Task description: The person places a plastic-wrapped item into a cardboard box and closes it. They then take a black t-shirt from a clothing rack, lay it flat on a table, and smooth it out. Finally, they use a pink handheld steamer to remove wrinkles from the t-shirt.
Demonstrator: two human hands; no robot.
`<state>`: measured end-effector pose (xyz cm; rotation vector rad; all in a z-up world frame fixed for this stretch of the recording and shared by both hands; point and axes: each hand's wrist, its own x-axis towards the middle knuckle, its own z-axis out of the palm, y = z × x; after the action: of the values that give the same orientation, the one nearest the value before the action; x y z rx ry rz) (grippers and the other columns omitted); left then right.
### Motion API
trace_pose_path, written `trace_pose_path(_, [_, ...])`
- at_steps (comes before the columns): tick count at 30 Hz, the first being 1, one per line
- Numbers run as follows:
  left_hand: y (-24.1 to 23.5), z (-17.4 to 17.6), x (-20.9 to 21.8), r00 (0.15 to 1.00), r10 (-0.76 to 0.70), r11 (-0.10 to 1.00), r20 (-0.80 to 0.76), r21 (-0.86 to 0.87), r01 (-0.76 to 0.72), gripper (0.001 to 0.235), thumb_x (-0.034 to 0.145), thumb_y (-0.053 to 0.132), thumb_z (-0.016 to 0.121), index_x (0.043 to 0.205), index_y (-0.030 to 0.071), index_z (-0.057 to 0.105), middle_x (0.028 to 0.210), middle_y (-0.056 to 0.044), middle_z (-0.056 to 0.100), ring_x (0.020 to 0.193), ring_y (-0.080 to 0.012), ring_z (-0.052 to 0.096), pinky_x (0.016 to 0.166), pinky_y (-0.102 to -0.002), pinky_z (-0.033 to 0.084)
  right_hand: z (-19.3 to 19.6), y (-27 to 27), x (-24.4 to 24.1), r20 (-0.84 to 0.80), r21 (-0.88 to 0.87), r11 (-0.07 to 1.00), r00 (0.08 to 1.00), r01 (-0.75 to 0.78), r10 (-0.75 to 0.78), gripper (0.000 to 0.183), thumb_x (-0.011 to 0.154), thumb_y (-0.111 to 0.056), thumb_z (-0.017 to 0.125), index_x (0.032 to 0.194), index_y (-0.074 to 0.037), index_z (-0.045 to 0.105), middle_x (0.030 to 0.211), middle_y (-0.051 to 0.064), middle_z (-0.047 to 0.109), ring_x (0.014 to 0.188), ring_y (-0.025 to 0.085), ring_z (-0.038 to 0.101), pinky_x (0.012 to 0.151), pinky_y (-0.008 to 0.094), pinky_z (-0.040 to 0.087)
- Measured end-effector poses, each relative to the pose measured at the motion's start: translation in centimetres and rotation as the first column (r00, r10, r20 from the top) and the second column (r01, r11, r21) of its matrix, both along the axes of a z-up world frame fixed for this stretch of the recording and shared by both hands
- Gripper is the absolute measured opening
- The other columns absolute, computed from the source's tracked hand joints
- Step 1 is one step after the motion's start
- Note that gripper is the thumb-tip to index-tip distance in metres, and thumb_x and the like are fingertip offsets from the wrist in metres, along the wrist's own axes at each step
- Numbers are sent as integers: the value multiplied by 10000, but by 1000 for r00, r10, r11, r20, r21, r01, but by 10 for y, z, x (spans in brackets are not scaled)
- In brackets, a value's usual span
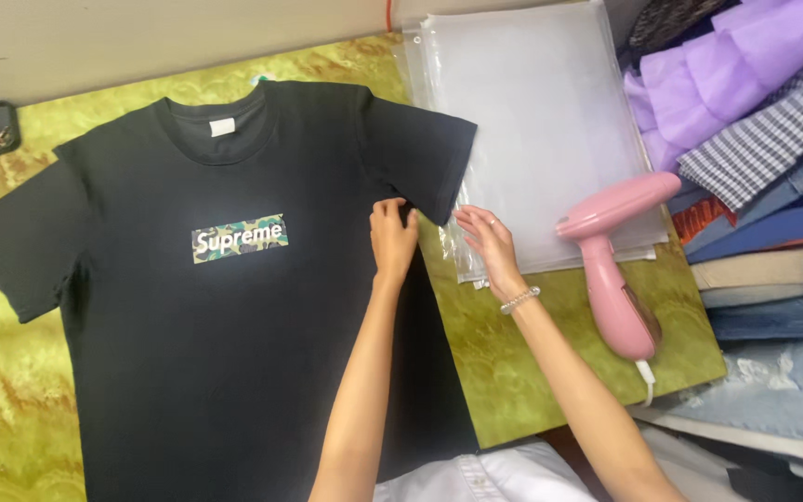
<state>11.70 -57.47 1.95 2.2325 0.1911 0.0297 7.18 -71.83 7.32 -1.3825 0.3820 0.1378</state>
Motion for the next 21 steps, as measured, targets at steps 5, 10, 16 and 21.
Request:
trace_pose_path(5, [-14,-13,13,998,-33,930,60,366,9,363,746,202,642,1050,77,488,1009,-48,401,905,-209,468,662,-331,470,-20,4,30,126,-168,984,989,-58,79,259,922,-183,434,1122,-56,539,1117,126,563,1120,228,481,944,367,342])
trace_pose_path(10, [-11,-9,22,993,-71,870,92,492,17,322,751,180,643,1019,78,496,919,-21,369,840,-190,451,586,-301,454,-36,1,56,221,-497,862,947,-96,232,183,900,-160,491,1040,-115,600,1056,54,590,1052,189,529,894,325,403])
trace_pose_path(16, [-4,-22,33,955,-236,783,179,617,78,229,735,146,648,894,115,488,867,-21,414,813,-185,501,550,-283,488,-55,-1,108,294,-794,605,834,-59,467,225,881,-166,505,1088,-125,583,1173,82,527,1125,278,476,934,389,384])
trace_pose_path(21, [-4,3,28,981,-156,882,113,463,87,144,741,30,584,852,77,506,847,-54,435,749,-210,543,507,-289,505,-53,10,139,66,-919,372,879,-130,472,469,924,-322,411,1306,-51,377,1391,239,224,1290,394,189,1048,488,161])
